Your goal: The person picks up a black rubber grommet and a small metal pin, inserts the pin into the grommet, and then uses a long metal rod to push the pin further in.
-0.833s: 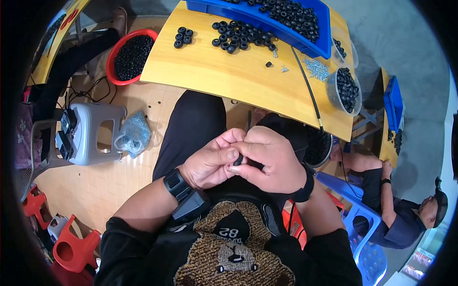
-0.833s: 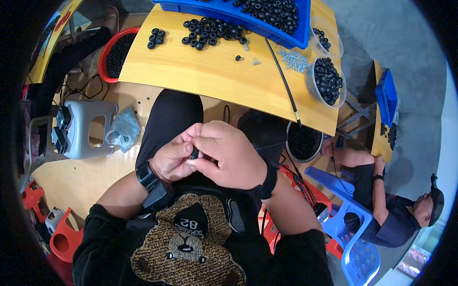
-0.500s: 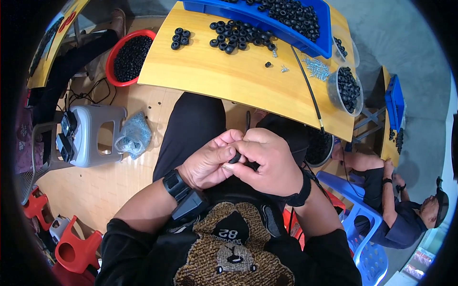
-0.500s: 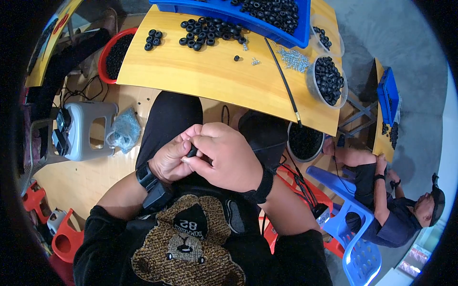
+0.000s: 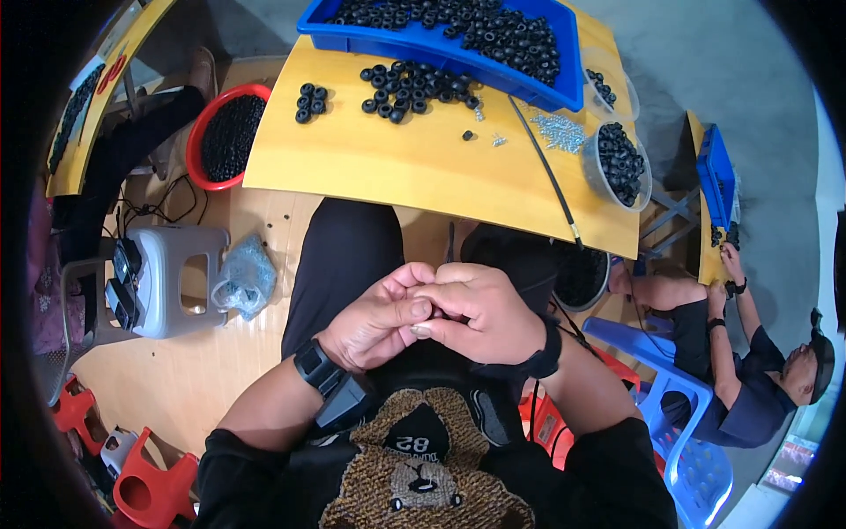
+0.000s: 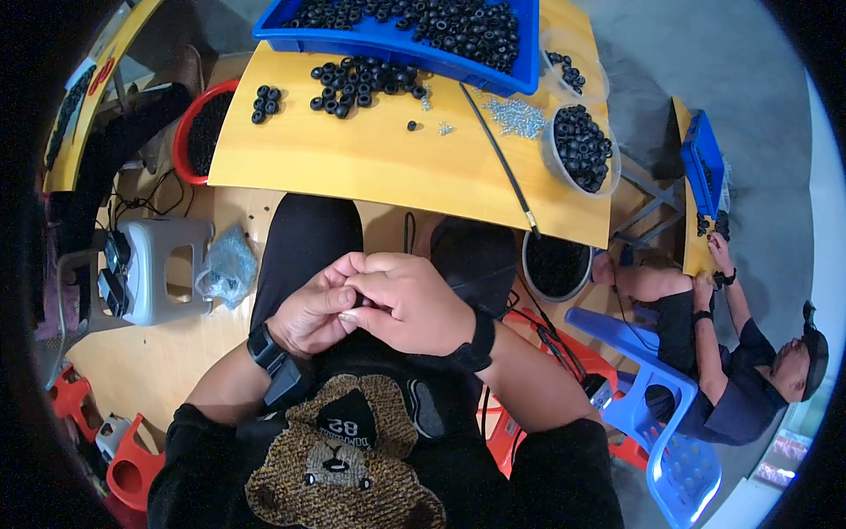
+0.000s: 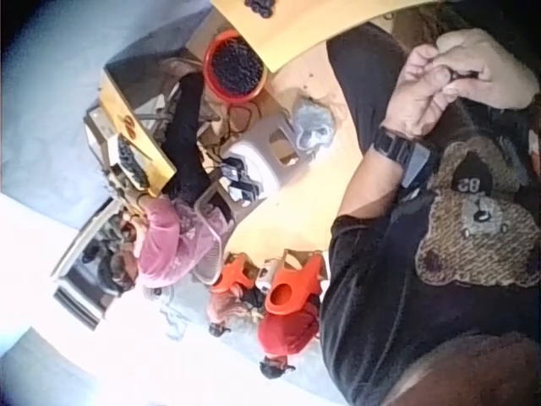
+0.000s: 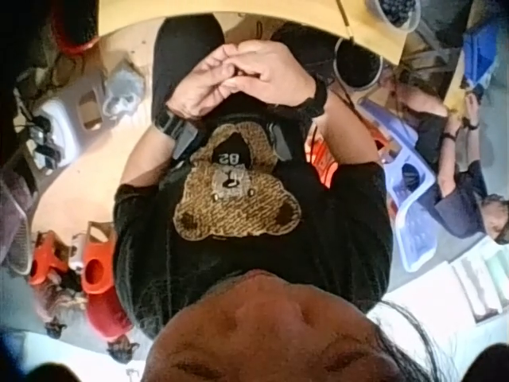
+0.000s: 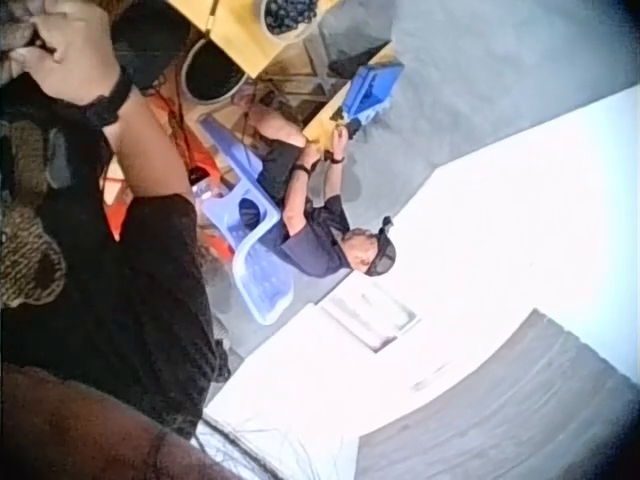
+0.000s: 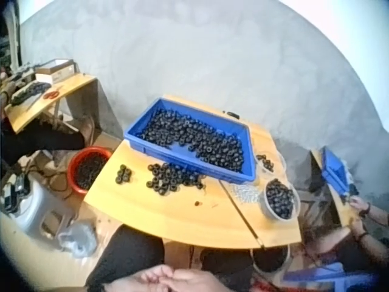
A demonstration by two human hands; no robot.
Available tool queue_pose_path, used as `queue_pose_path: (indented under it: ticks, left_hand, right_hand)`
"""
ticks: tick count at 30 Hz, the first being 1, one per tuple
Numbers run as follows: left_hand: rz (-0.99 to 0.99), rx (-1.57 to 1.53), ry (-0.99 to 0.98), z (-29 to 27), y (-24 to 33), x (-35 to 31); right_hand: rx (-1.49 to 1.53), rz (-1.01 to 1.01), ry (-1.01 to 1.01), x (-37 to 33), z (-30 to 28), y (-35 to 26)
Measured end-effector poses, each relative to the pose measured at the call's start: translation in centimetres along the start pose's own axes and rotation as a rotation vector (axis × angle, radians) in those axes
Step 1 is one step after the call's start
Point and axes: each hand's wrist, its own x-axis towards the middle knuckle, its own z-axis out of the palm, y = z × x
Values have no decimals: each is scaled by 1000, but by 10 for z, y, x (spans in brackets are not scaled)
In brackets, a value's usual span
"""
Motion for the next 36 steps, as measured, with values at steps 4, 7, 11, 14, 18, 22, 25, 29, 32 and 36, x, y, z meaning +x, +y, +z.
queue_pose_path:
  ticks: [4,7,11,14,18,22,25,29,32,36]
  left_hand:
    - [103,-25,25,-1,-2,2]
    - [137,-2,-20,0,-6,3]
    - [144,-15,-33,3,-10,4]
    - [133,11,-24,-2,-8,5]
    - [102,61,39,-11,-8,6]
    - [-12,4,91,-7,-6,7]
    - [-45,-38,94,-6,-3,5]
    - [-47,-71,51,-8,2,4]
    - [-51,-22,58,-4,4,3]
    - [-70,9,86,2,5,1]
  right_hand:
    - [-8,30,198,-3,15,8]
    - [72,-8,207,-2,14,16]
    - [243,-54,201,-5,17,24]
    - [151,-95,212,-3,13,21]
    - [-251,-158,165,0,4,11]
    - [-189,-177,124,0,-2,12]
    - [-83,-115,70,-2,-6,10]
    - [-8,-77,33,-1,-7,10]
    - [30,-58,15,-2,-7,9]
    - [133,-111,61,2,-4,10]
